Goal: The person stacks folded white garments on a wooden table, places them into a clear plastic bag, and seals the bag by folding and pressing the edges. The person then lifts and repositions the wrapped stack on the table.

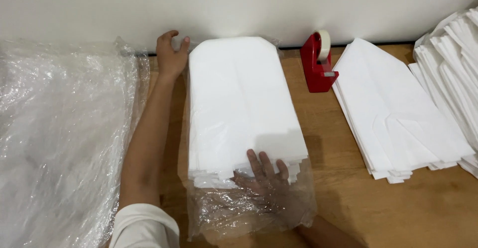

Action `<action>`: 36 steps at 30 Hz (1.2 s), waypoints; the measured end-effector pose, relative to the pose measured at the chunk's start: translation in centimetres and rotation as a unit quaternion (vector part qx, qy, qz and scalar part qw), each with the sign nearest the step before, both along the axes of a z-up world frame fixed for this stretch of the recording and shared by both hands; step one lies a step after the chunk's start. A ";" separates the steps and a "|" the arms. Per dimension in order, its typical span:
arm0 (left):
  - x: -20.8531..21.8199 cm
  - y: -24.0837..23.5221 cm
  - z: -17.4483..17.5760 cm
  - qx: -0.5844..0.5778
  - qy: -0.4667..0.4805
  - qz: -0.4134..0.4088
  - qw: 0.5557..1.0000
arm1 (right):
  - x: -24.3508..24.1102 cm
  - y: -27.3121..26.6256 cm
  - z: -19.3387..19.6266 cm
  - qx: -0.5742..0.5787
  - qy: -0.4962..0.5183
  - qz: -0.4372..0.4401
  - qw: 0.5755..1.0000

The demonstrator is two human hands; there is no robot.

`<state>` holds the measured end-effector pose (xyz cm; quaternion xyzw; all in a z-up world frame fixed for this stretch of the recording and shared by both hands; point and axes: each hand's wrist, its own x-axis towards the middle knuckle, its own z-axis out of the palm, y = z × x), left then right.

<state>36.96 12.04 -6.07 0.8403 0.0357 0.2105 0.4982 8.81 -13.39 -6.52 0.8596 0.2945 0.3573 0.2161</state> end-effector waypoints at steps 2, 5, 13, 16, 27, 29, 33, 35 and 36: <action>-2.2 -1.2 2.5 0.060 -0.024 -0.049 0.997 | 0.5 0.7 -1.0 0.073 -0.017 0.018 0.997; -4.8 -3.7 3.3 0.225 -0.046 -0.145 0.962 | 0.4 0.6 -1.5 0.110 -0.024 0.028 0.993; -28.2 -13.4 7.8 0.282 -0.287 -0.423 0.812 | -0.7 1.5 -3.4 0.122 -0.046 -0.048 0.990; -32.0 -13.8 4.9 0.455 -0.389 -0.250 0.761 | -2.0 1.9 -2.9 0.195 0.042 -0.112 0.974; -34.9 -13.5 3.0 0.396 -0.503 -0.209 0.739 | -1.0 1.9 -0.6 0.095 -0.162 0.072 0.980; -35.1 -12.9 4.8 0.400 -0.505 -0.220 0.733 | -0.7 2.0 -0.2 0.067 -0.191 0.048 0.978; -35.2 -12.6 2.8 0.424 -0.496 -0.203 0.731 | -0.1 2.1 2.1 -0.054 -0.335 -0.035 0.940; -35.0 -12.3 1.1 0.418 -0.487 -0.197 0.741 | 0.8 2.1 -0.7 -0.052 -0.323 -0.054 0.943; -34.9 -12.1 0.3 0.412 -0.479 -0.191 0.751 | 1.3 2.1 -2.2 -0.052 -0.311 -0.073 0.946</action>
